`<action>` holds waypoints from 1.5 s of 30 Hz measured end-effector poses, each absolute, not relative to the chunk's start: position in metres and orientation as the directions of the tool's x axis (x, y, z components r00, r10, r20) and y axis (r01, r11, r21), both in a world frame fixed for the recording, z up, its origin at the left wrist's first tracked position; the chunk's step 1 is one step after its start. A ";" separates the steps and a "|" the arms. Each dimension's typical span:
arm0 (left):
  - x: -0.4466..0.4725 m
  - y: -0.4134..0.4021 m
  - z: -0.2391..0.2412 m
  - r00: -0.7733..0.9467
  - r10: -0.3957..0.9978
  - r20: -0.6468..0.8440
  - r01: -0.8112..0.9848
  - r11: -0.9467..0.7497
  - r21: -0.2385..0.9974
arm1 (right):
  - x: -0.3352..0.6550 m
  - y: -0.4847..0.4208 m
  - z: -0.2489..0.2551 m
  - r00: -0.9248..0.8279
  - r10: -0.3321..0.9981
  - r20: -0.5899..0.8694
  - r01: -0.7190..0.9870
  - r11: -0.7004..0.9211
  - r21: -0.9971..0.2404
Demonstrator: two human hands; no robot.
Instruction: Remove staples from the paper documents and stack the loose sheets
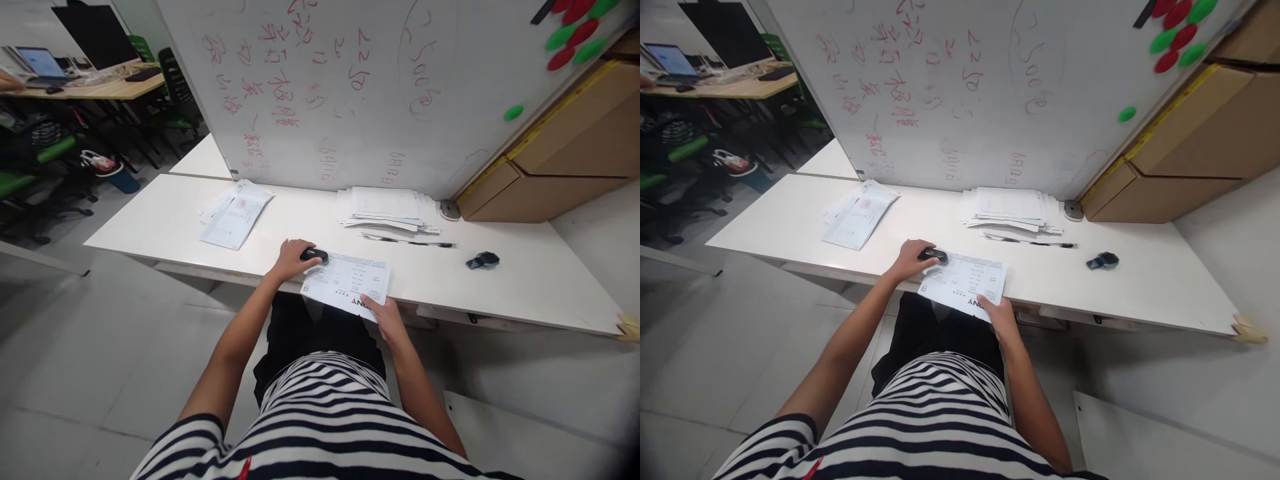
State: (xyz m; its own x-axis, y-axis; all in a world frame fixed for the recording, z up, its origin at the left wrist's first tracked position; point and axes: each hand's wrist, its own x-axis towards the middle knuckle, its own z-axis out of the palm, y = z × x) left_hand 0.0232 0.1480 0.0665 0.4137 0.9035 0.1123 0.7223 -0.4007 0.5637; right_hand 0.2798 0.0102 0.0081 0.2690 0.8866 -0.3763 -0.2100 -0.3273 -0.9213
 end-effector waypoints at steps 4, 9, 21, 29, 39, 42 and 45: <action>0.031 0.159 0.084 0.352 0.934 0.053 0.718 -0.306 0.625 | 0.277 0.006 0.006 0.268 0.885 -0.381 -0.199 -0.336 -0.921; 0.065 0.183 0.091 0.282 0.955 0.089 0.764 -0.280 0.581 | 0.275 0.002 0.008 0.278 0.873 -0.402 -0.230 -0.346 -0.910; 0.104 0.189 0.052 0.332 0.934 0.130 0.889 -0.356 0.288 | 0.276 0.001 -0.003 0.272 0.854 -0.444 -0.250 -0.382 -0.889; 0.106 0.185 0.054 0.320 0.934 0.158 0.871 -0.356 0.338 | 0.277 0.002 -0.007 0.273 0.856 -0.439 -0.228 -0.386 -0.894; 0.080 0.184 0.091 0.171 0.960 0.224 0.424 -0.276 0.863 | 0.274 -0.001 -0.004 0.281 0.852 -0.443 -0.235 -0.386 -0.892; 0.054 0.172 0.102 0.258 0.918 0.301 0.469 -0.391 0.792 | 0.274 -0.002 -0.004 0.275 0.858 -0.434 -0.249 -0.372 -0.894; 0.027 0.164 0.091 0.437 0.874 0.214 0.660 -0.473 0.584 | 0.274 -0.001 -0.005 0.281 0.857 -0.431 -0.249 -0.369 -0.895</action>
State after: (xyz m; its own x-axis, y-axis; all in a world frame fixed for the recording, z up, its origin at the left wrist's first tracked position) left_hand 0.0271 0.1640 0.0907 0.4372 0.8735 0.2142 0.6597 -0.4733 0.5837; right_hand 0.2739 -0.0009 -0.0051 0.2811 0.8572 -0.4314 -0.2494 -0.3689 -0.8954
